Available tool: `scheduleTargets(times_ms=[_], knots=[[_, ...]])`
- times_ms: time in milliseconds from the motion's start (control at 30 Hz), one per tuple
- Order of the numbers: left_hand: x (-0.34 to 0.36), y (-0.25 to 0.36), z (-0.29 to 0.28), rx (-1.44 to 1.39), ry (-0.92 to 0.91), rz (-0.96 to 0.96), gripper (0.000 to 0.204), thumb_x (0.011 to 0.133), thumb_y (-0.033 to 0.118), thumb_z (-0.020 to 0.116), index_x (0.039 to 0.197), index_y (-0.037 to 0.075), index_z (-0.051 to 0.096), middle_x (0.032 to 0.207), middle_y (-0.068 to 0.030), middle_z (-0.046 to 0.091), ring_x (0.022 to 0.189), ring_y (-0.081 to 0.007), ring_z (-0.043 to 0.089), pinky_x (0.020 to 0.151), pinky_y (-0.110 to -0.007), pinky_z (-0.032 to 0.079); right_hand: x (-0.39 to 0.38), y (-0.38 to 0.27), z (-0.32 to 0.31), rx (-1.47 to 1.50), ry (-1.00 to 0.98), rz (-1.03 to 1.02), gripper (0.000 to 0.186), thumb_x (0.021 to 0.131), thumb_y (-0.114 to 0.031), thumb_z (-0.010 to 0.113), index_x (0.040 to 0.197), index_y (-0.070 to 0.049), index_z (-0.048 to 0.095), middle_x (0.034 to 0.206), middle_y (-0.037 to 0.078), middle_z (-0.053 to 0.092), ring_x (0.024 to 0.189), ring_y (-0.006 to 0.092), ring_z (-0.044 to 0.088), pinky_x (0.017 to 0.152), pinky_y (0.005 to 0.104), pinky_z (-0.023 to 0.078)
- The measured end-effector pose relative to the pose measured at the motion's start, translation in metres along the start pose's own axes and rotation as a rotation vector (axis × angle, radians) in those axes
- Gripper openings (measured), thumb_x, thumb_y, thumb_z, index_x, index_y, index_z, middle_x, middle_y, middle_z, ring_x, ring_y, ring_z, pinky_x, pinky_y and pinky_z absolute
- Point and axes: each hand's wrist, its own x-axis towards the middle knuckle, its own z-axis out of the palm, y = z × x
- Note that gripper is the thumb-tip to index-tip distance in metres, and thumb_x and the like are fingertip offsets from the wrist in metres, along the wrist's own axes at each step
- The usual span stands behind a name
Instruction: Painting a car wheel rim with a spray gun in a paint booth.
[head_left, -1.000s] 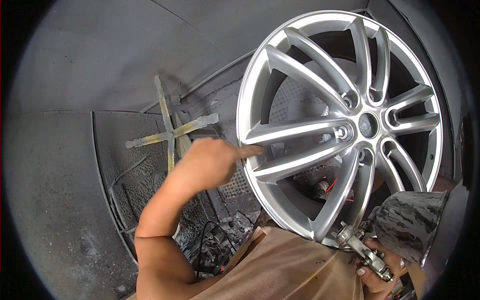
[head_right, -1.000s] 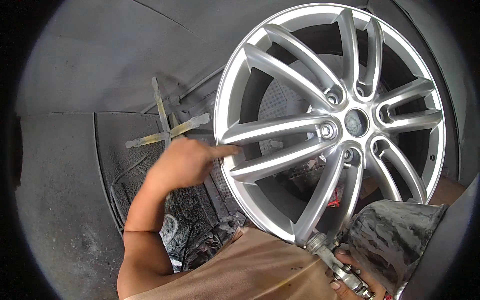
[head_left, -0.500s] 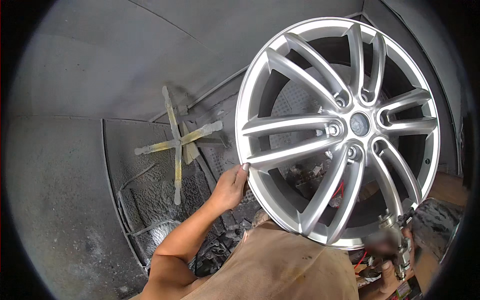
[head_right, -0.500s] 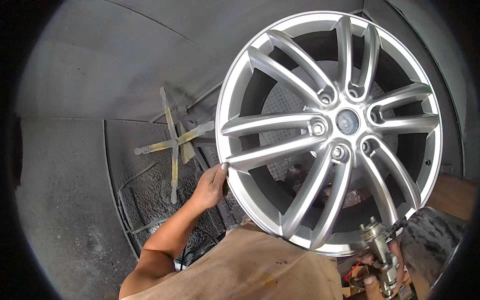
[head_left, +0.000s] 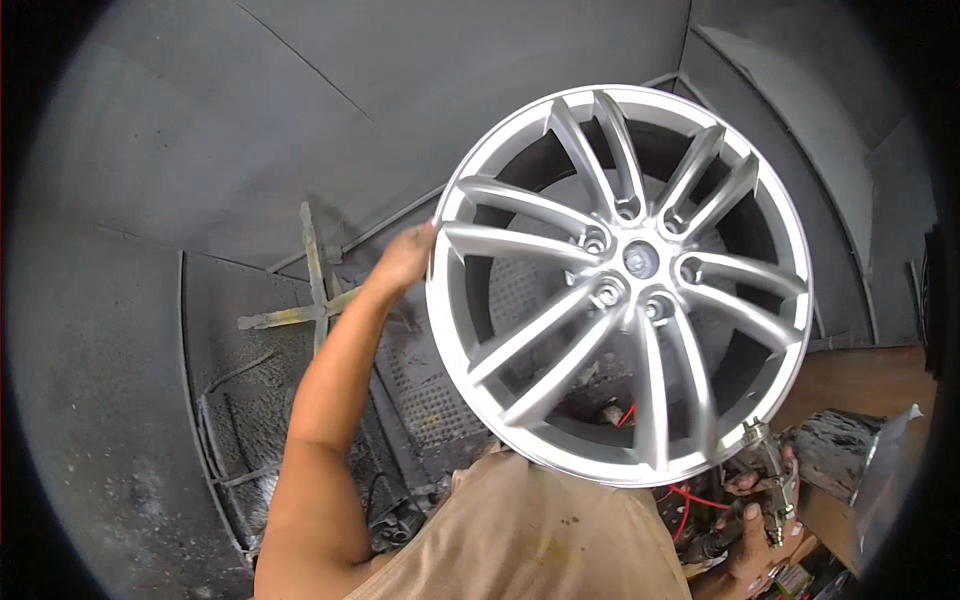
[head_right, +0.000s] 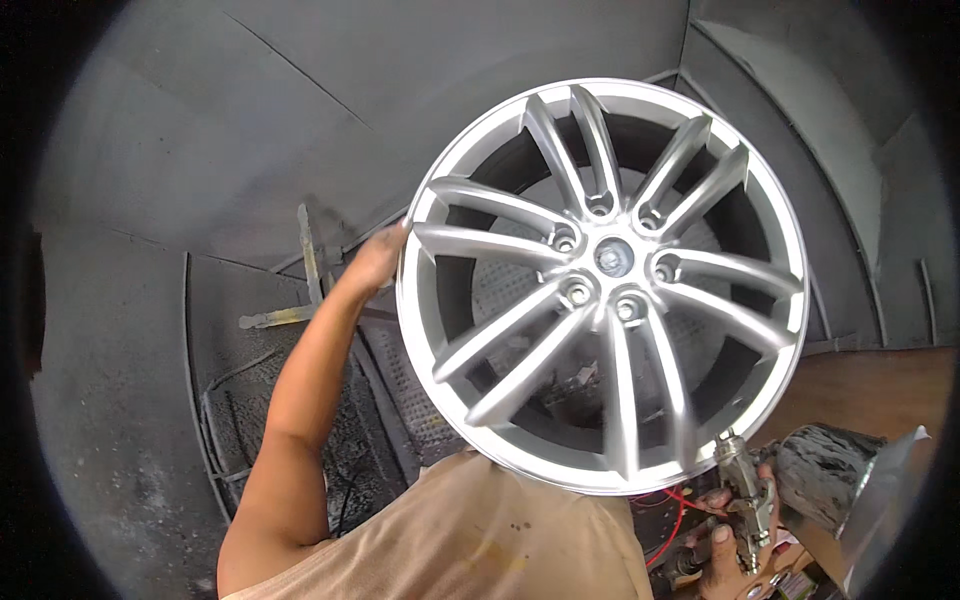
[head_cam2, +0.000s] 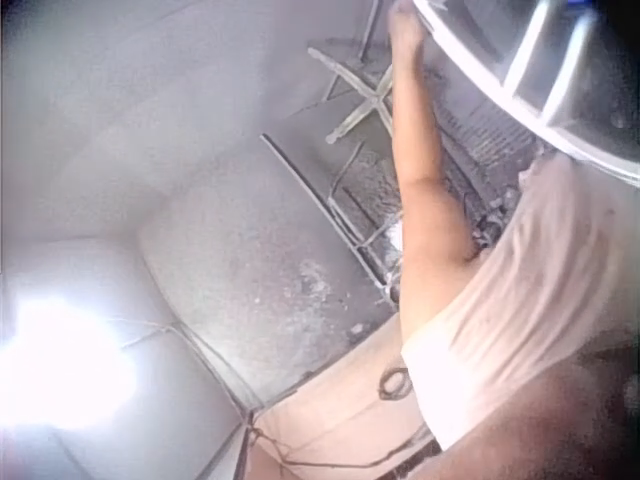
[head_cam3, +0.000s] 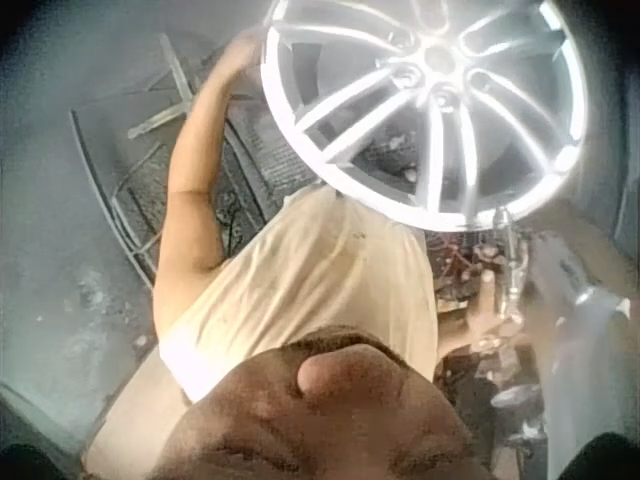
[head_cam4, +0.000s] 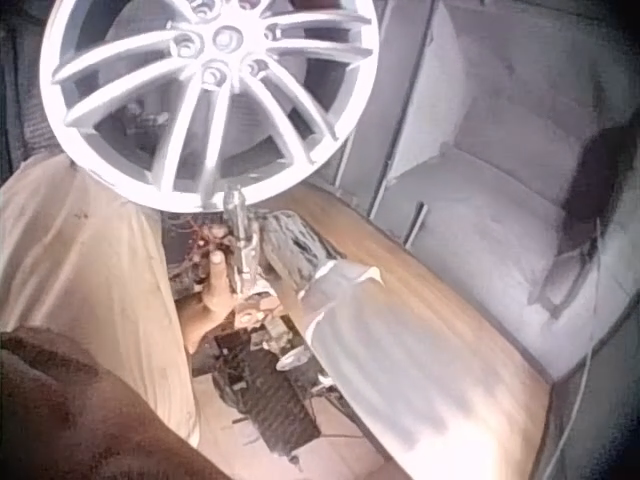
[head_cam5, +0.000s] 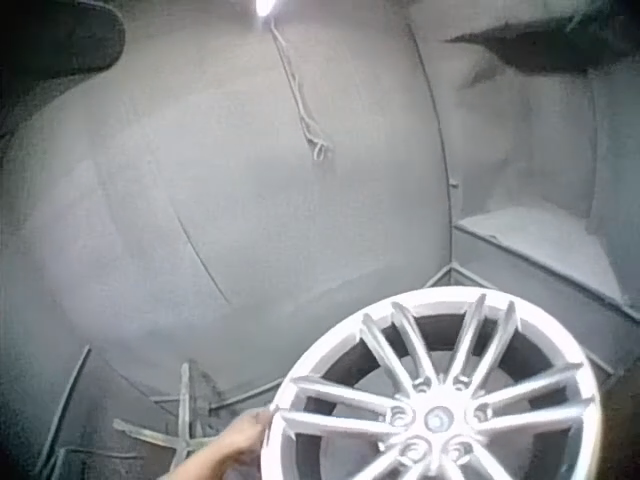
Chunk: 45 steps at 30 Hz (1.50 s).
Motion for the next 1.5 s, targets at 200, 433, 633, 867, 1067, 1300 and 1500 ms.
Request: scheduleTargets(times_ms=[200, 433, 633, 867, 1067, 1300, 1500], knots=[[0.042, 0.045, -0.008, 0.134, 0.257, 0.064, 0.052, 0.101, 0.044, 0.040, 0.102, 0.000, 0.067, 0.090, -0.0117, 0.067, 0.081, -0.0207, 0.061, 0.077, -0.037, 0.047, -0.033, -0.001, -0.008, 0.005, -0.039, -0.125, 0.087, 0.080, -0.031, 0.074, 0.146, 0.003, 0.029, 0.095, 0.010, 0.059, 0.084, 0.0183, 0.063, 0.047, 0.0232, 0.051], [-0.028, 0.051, -0.008, -0.289, 0.142, 0.039, 0.055, 0.104, 0.043, 0.034, 0.127, -0.001, 0.057, 0.121, -0.0155, 0.061, 0.108, -0.0223, 0.057, 0.094, -0.035, 0.044, -0.071, -0.001, -0.025, -0.033, 0.012, -0.197, 0.083, 0.081, -0.032, 0.072, 0.145, 0.003, 0.033, 0.096, 0.010, 0.060, 0.085, 0.0182, 0.063, 0.050, 0.0240, 0.051], [-0.071, 0.034, -0.028, -0.355, 0.143, -0.025, 0.053, 0.104, 0.040, 0.034, 0.129, -0.001, 0.056, 0.118, -0.0142, 0.062, 0.104, -0.0209, 0.058, 0.093, -0.033, 0.045, -0.070, -0.002, -0.035, -0.025, -0.009, -0.197, 0.078, 0.084, -0.027, 0.069, 0.144, 0.005, 0.032, 0.097, 0.011, 0.059, 0.087, 0.0189, 0.061, 0.052, 0.0248, 0.053], [-0.099, -0.001, -0.046, -0.383, 0.207, -0.005, 0.056, 0.103, 0.047, 0.035, 0.127, 0.002, 0.058, 0.111, -0.0130, 0.064, 0.091, -0.0192, 0.063, 0.084, -0.033, 0.051, -0.073, 0.001, -0.039, 0.005, -0.026, -0.228, 0.071, 0.087, -0.019, 0.067, 0.144, 0.006, 0.034, 0.098, 0.013, 0.060, 0.086, 0.0194, 0.062, 0.054, 0.0240, 0.053], [-0.109, -0.007, -0.034, -0.313, 0.232, -0.056, 0.059, 0.103, 0.043, 0.035, 0.135, -0.005, 0.049, 0.127, -0.0164, 0.057, 0.111, -0.0218, 0.054, 0.098, -0.033, 0.041, -0.056, 0.002, -0.036, -0.013, -0.016, -0.216, 0.070, 0.085, -0.022, 0.067, 0.143, 0.002, 0.038, 0.099, 0.010, 0.061, 0.088, 0.0184, 0.061, 0.053, 0.0240, 0.049], [-0.113, -0.004, -0.025, -0.261, 0.299, -0.108, 0.059, 0.102, 0.045, 0.037, 0.134, -0.002, 0.051, 0.120, -0.0144, 0.060, 0.104, -0.0196, 0.056, 0.091, -0.033, 0.045, -0.041, 0.007, -0.039, -0.019, -0.058, -0.211, 0.070, 0.085, -0.022, 0.068, 0.144, 0.001, 0.038, 0.100, 0.011, 0.061, 0.088, 0.0187, 0.061, 0.053, 0.0246, 0.050], [-0.111, -0.001, -0.017, -0.263, 0.332, -0.112, 0.064, 0.101, 0.047, 0.039, 0.134, -0.006, 0.050, 0.124, -0.0185, 0.059, 0.108, -0.0231, 0.056, 0.095, -0.033, 0.042, -0.031, 0.007, -0.039, -0.010, -0.069, -0.208, 0.068, 0.087, -0.021, 0.068, 0.141, 0.005, 0.038, 0.098, 0.013, 0.060, 0.085, 0.0193, 0.060, 0.053, 0.0246, 0.051]])
